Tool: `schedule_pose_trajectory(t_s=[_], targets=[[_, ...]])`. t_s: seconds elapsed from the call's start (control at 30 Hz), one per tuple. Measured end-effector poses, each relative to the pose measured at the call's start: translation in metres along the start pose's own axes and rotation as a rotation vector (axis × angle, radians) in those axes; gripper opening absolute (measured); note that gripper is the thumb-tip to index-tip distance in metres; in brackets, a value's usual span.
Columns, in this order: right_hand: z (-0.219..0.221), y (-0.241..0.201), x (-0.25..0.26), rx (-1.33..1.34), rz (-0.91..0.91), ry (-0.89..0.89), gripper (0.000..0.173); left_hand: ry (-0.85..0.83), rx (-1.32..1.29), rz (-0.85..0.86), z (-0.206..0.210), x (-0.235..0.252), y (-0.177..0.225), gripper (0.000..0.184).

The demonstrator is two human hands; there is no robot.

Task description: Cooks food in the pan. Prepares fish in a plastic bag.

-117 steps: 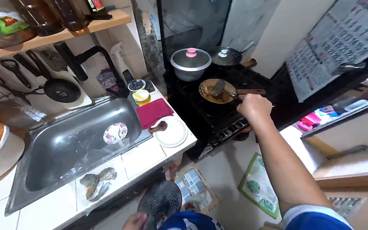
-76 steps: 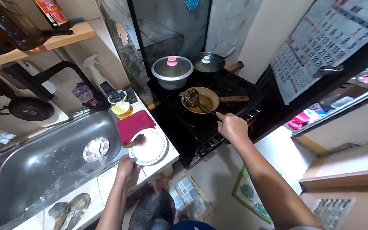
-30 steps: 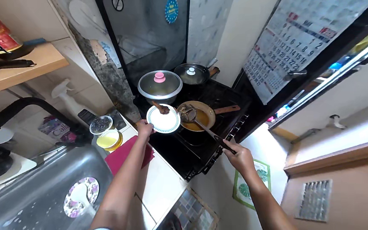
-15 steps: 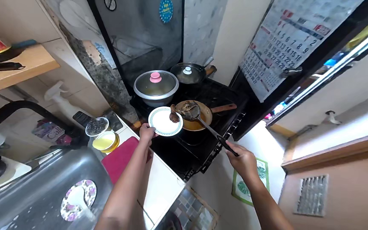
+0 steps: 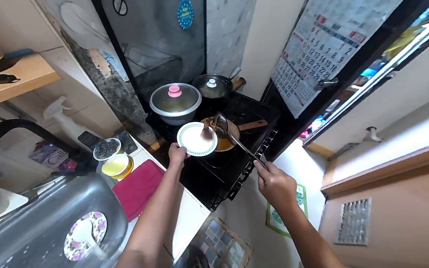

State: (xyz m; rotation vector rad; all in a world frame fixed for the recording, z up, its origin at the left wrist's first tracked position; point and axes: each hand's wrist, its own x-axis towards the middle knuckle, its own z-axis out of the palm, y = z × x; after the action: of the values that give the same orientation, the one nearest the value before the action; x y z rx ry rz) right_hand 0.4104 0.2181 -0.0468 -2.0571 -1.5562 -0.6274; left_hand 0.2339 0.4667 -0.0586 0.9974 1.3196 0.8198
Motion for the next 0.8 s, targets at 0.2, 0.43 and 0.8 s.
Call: schedule_pose_trajectory(t_s=[0.2,0.43,0.8], targets=[[-0.013,0.003,0.004,-0.114,-0.163,0.045,0.039,0.010,-0.019,0.013,0.005,-0.005,-0.002,0.035],[-0.020,0.007,0.002,-0.161,-0.257,0.090,0.037,0.017,-0.087,0.006,0.010,-0.014,-0.004,0.036],[-0.028,0.006,-0.005,-0.184,-0.325,0.088,0.038,0.027,-0.198,-0.065,0.015,-0.025,-0.005,0.033]])
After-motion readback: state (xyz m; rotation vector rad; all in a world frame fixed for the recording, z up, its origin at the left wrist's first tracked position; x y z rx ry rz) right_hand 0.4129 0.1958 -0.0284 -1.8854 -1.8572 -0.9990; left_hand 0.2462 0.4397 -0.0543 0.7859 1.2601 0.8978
